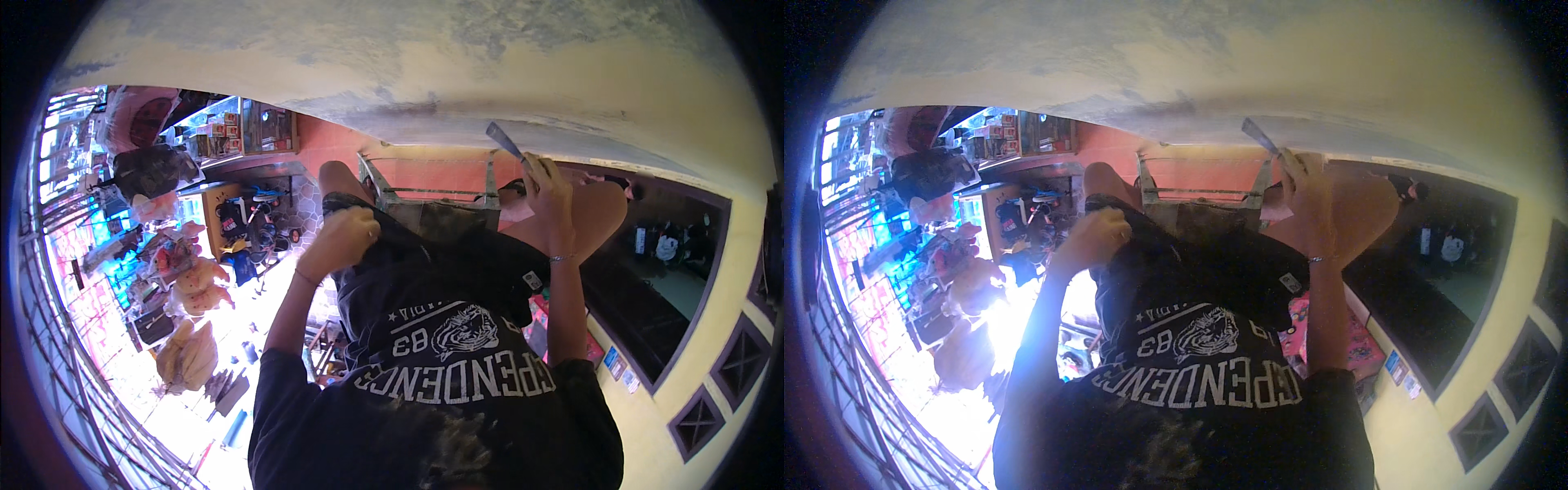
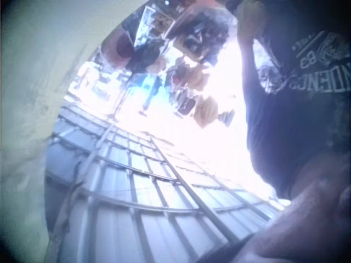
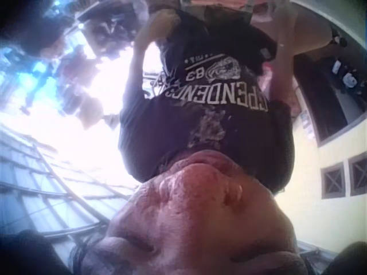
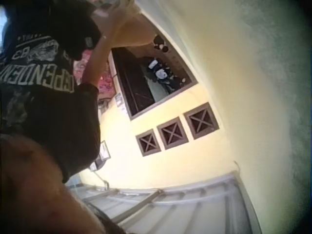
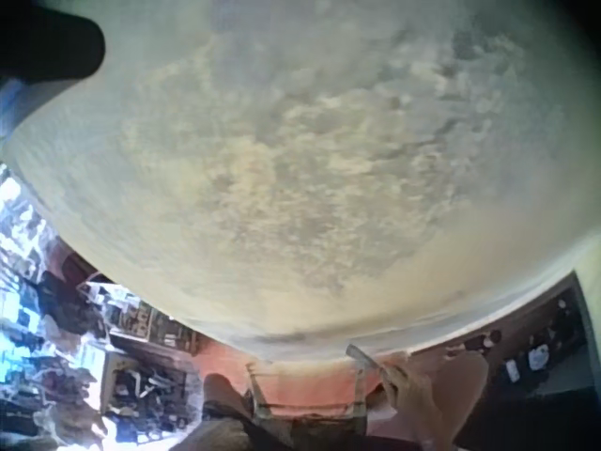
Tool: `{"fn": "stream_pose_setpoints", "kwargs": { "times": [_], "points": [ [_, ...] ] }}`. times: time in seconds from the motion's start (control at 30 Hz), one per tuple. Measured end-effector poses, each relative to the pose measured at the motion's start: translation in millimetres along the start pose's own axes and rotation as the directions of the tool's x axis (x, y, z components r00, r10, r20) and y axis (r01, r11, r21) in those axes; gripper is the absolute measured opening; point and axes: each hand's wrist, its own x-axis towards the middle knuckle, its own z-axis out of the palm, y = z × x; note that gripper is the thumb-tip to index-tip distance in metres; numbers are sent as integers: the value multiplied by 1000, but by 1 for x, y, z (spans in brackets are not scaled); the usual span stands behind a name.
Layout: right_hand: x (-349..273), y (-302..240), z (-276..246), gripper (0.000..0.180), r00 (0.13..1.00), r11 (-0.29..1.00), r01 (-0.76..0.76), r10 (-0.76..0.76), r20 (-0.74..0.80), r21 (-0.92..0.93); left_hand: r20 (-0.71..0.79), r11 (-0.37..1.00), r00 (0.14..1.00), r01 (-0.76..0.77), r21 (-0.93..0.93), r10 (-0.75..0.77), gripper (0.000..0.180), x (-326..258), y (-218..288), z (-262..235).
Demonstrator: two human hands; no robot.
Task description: The person uses a metal scraper to remove old paint or plaster from a large, curved, yellowish wall surface. They repeatedly scrape the wall with both hands, working on different sections to remove the loose material.
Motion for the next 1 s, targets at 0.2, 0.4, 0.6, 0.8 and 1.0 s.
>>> {"fn": "stream_pose_setpoints", "kwargs": {
  "times": [0.2,0.4,0.6,0.8,1.0],
  "points": [
    [3,10,6,34,995,997,-79,79,-59,13,-615,915,683,358,-188,-394,15,-39,14,-84],
    [8,10,9,35,998,997,-59,60,-24,57,-351,1000,936,-1,-5,-1,19,-7,12,-8],
    [-2,4,13,35,987,984,-149,153,-38,94,-732,970,647,230,-79,-213,20,-20,18,-74],
    [2,7,15,31,982,974,-175,183,-46,143,-532,966,834,237,106,-147,20,-10,36,-78],
    [-1,4,25,28,975,974,-221,219,44,57,-428,963,898,199,181,-105,21,42,33,-28]
  ]
}}
